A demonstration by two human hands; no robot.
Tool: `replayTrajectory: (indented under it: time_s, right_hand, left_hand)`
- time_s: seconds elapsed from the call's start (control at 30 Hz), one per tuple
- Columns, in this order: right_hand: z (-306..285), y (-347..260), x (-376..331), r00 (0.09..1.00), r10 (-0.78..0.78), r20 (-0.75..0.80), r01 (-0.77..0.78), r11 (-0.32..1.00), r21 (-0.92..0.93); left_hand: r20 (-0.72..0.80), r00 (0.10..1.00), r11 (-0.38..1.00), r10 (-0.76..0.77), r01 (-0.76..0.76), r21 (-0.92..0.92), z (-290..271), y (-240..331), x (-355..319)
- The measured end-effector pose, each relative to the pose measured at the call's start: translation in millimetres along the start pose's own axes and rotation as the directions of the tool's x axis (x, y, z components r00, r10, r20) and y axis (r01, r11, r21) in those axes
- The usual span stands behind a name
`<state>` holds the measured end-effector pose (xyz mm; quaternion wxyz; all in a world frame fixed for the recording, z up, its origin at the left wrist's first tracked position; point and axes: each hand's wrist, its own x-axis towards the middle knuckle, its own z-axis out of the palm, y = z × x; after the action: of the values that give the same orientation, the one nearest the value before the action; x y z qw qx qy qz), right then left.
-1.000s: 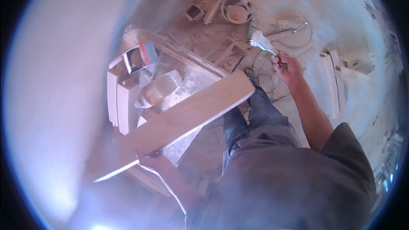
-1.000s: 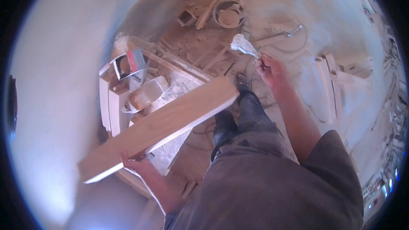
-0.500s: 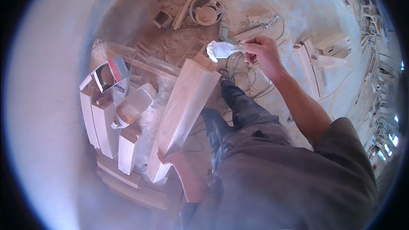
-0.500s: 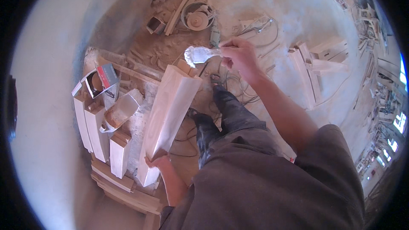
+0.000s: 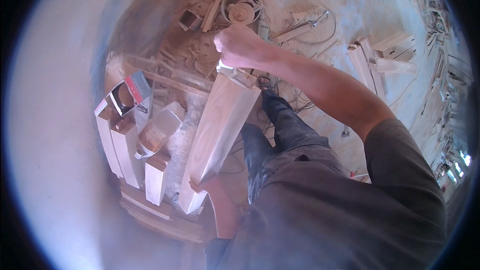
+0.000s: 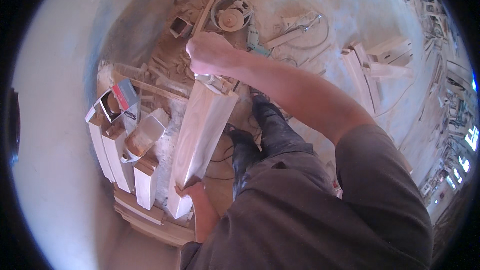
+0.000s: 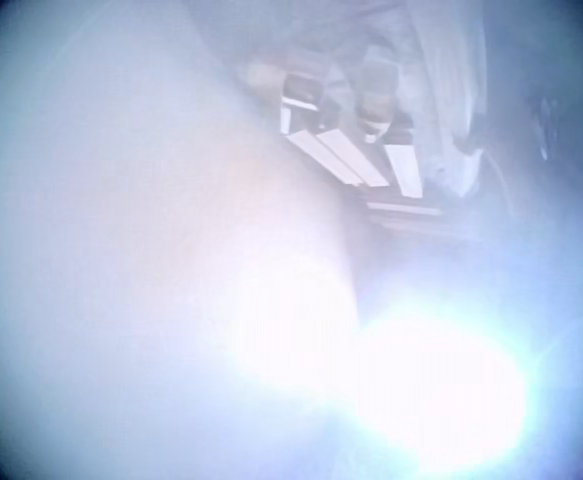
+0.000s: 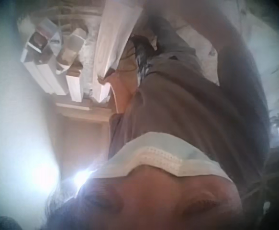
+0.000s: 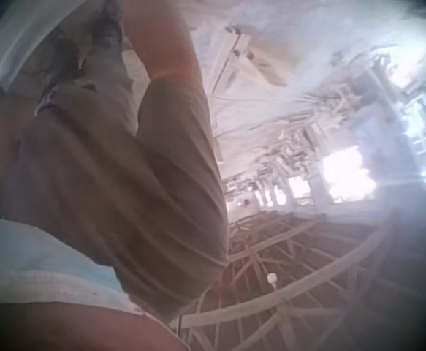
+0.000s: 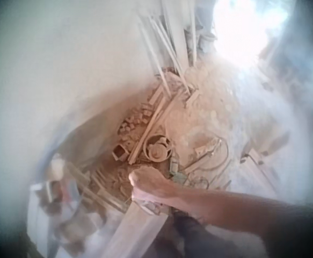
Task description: The person smooths wooden planks with an angle grinder, then uses a hand saw to cut notches, and finally applies a white substance with a brush. The person handles multiple planks one at a time, turning them over and moving them aside during the process.
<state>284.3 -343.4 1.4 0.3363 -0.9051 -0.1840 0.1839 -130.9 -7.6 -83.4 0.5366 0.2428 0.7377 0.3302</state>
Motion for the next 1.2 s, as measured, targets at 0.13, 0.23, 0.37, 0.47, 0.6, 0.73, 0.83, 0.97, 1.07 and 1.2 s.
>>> replayTrajectory:
  time_s: [0.13,0.23,0.37,0.47,0.6,0.73,0.83,0.97,1.07,1.2]
  right_hand:
    - [10,9,-37,0.969,-0.144,-0.199,0.175,0.974,0.145]
    - [5,-8,-106,0.974,-0.084,-0.209,0.134,0.962,0.24]
    - [-28,0,-173,0.983,0.01,-0.185,0.056,0.935,0.35]
    - [-56,1,-169,0.989,0.045,-0.142,-0.003,0.958,0.288]
    - [-43,-1,-131,0.965,-0.257,-0.05,0.258,0.966,0.016]
    - [-40,-18,-95,0.947,-0.301,0.115,0.299,0.954,0.032]
    - [-30,-19,-61,0.91,-0.369,0.188,0.383,0.923,-0.046]
    - [-13,-2,-29,0.744,-0.615,0.26,0.664,0.724,-0.186]
    - [-24,-14,-43,0.839,-0.429,0.336,0.469,0.882,-0.045]
    - [-68,-2,-118,0.888,-0.441,0.13,0.442,0.897,0.024]
  left_hand:
    - [0.03,0.999,0.999,0.032,-0.032,-0.009,-14,1,29]
    - [0.031,0.999,1.0,0.024,-0.025,0.012,-27,-2,50]
    - [0.009,0.998,0.998,-0.058,0.058,0.018,-16,-1,46]
    - [0.052,0.997,0.997,-0.063,0.06,0.054,-23,0,55]
    - [-0.056,0.998,0.999,0.041,-0.04,0.018,-32,-3,82]
    - [-0.041,0.999,0.997,-0.03,0.033,0.075,-38,0,98]
    - [0.07,0.997,1.0,0.023,-0.024,0.014,-39,-7,100]
    - [0.082,0.885,0.873,0.458,-0.465,0.147,-42,-23,109]
    - [0.152,0.979,0.983,0.136,-0.153,0.107,-50,-2,122]
    - [0.097,0.994,0.992,-0.048,0.036,0.12,19,11,-9]
